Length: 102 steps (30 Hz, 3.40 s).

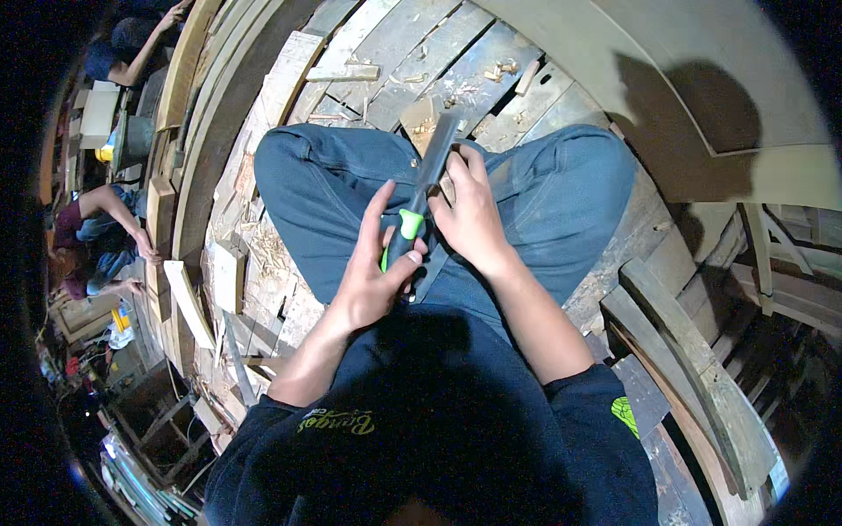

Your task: Carve a small piece of wood using a hand-held wood chisel.

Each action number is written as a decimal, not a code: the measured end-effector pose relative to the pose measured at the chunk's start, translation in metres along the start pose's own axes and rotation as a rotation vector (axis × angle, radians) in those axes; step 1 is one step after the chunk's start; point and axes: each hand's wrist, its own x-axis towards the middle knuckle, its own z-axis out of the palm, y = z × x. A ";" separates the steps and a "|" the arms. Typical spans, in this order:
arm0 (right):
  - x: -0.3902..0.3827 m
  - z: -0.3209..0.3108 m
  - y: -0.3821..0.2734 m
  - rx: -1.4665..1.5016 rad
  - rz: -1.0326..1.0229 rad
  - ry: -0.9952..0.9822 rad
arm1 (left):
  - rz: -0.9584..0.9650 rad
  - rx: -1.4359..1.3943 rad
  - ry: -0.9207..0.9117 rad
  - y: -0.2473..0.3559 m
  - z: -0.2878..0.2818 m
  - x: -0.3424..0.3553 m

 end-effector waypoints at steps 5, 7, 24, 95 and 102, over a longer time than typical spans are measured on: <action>0.002 0.002 0.014 -0.010 -0.062 -0.007 | 0.159 0.069 -0.053 0.004 -0.014 0.011; 0.001 0.001 0.012 0.005 -0.039 -0.004 | 0.140 0.145 -0.158 0.006 -0.024 0.016; -0.001 0.002 0.014 0.020 -0.091 -0.009 | 0.534 0.557 -0.313 0.026 -0.015 0.022; -0.003 0.005 0.000 -0.114 0.082 -0.002 | 0.740 0.815 0.255 0.016 -0.004 0.069; -0.004 0.009 0.007 -0.120 0.118 -0.011 | 0.744 0.753 0.167 0.046 -0.003 0.034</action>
